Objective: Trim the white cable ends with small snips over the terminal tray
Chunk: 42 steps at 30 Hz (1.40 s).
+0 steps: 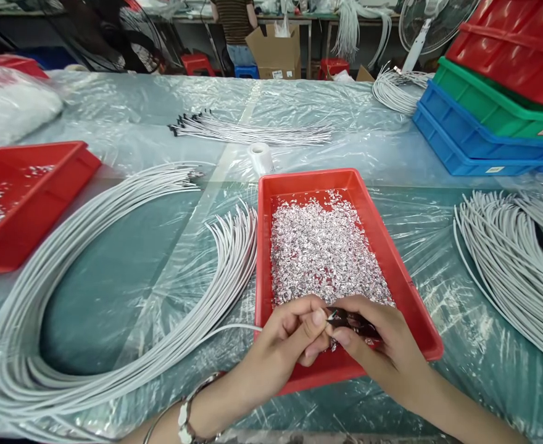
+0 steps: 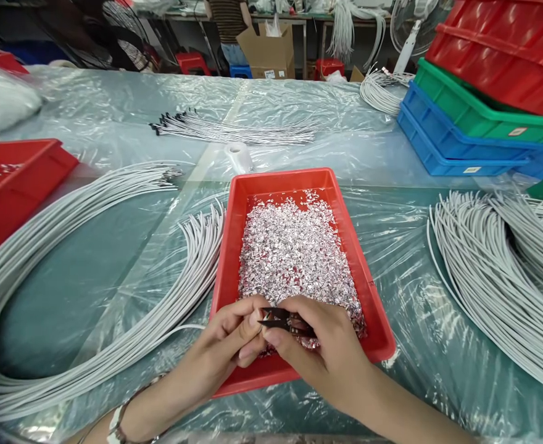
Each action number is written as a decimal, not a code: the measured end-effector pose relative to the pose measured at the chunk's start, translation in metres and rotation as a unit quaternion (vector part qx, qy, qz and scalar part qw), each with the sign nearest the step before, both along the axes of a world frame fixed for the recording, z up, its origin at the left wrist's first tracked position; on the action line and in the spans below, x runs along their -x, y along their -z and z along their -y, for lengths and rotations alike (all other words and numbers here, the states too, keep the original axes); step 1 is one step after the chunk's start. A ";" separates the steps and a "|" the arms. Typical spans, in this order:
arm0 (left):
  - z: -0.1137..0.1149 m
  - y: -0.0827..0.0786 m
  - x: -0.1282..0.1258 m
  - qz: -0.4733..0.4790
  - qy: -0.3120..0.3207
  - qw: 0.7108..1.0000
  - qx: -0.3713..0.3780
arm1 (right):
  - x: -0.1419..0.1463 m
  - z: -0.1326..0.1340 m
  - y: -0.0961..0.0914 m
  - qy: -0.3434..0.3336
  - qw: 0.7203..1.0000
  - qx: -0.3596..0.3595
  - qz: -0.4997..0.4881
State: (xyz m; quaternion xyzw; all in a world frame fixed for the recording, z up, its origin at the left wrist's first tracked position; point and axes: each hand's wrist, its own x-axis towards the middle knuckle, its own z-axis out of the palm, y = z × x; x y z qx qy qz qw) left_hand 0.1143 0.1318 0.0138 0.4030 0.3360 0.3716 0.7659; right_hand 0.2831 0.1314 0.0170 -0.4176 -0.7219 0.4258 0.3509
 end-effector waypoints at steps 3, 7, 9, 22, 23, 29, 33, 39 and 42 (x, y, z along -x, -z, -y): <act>0.000 0.000 0.001 0.010 0.010 1.000 0.000 | -0.001 0.001 0.000 0.001 1.000 -0.004 -0.002; 0.000 0.001 0.001 0.019 0.014 1.000 0.004 | -0.002 0.002 -0.002 0.001 1.000 0.005 0.006; 0.000 0.001 0.001 0.011 0.012 1.000 0.004 | -0.002 0.002 -0.003 -0.001 1.000 0.009 0.006; 0.001 -0.001 0.003 -0.007 0.030 0.999 -0.015 | -0.001 0.006 -0.012 0.000 0.999 0.044 0.001; 0.001 -0.001 0.003 -0.009 0.029 0.999 -0.016 | -0.001 0.007 -0.013 0.001 0.999 0.048 -0.002; 0.003 0.001 0.003 0.001 0.028 0.999 -0.026 | 0.000 0.008 -0.015 -0.006 0.998 0.063 -0.015; 0.005 0.003 0.002 0.012 0.026 0.999 -0.033 | 0.000 0.010 -0.015 -0.001 0.997 0.072 -0.023; 0.005 0.004 0.001 0.004 0.015 0.999 -0.047 | -0.002 0.015 -0.018 -0.012 0.994 0.104 -0.008; 0.006 0.004 0.001 0.002 0.012 0.999 -0.050 | -0.002 0.015 -0.019 -0.003 0.995 0.100 0.003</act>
